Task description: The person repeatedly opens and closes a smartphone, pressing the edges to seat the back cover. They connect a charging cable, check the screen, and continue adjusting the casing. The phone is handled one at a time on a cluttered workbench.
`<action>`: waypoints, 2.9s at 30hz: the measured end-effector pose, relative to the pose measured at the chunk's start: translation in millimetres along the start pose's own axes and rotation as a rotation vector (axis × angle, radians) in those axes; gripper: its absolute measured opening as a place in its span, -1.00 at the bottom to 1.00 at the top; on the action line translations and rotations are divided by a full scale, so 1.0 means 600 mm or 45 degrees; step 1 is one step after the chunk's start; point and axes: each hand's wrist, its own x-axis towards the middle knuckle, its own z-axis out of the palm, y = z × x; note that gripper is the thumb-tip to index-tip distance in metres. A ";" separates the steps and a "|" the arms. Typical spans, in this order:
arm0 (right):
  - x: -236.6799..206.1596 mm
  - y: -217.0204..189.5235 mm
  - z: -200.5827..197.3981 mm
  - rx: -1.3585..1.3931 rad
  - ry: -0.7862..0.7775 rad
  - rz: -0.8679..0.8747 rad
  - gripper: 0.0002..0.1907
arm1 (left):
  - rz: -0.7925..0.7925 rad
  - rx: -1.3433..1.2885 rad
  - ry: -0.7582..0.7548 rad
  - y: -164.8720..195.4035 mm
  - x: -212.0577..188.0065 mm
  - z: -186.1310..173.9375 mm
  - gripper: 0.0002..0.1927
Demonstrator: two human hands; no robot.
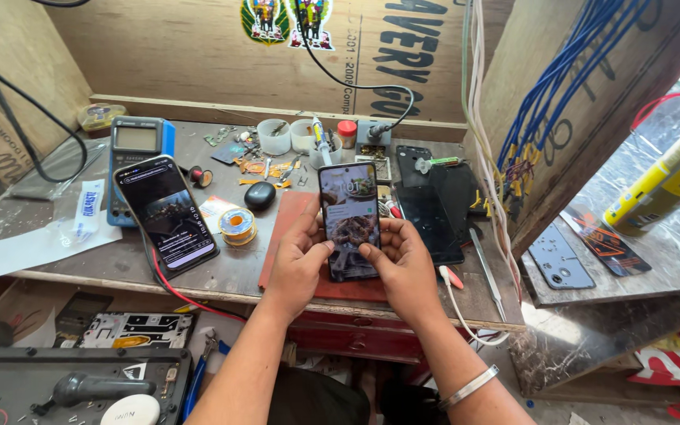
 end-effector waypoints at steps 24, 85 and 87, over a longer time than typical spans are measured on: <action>0.006 -0.033 -0.028 0.157 -0.376 0.189 0.13 | -0.160 -0.007 0.041 0.031 -0.005 0.013 -0.27; -0.003 -0.011 -0.013 0.051 -0.191 0.047 -0.14 | -0.131 -0.070 0.050 0.026 -0.005 0.011 -0.29; -0.003 -0.012 -0.013 0.068 -0.212 0.054 -0.08 | -0.123 -0.084 0.050 0.026 -0.007 0.012 -0.29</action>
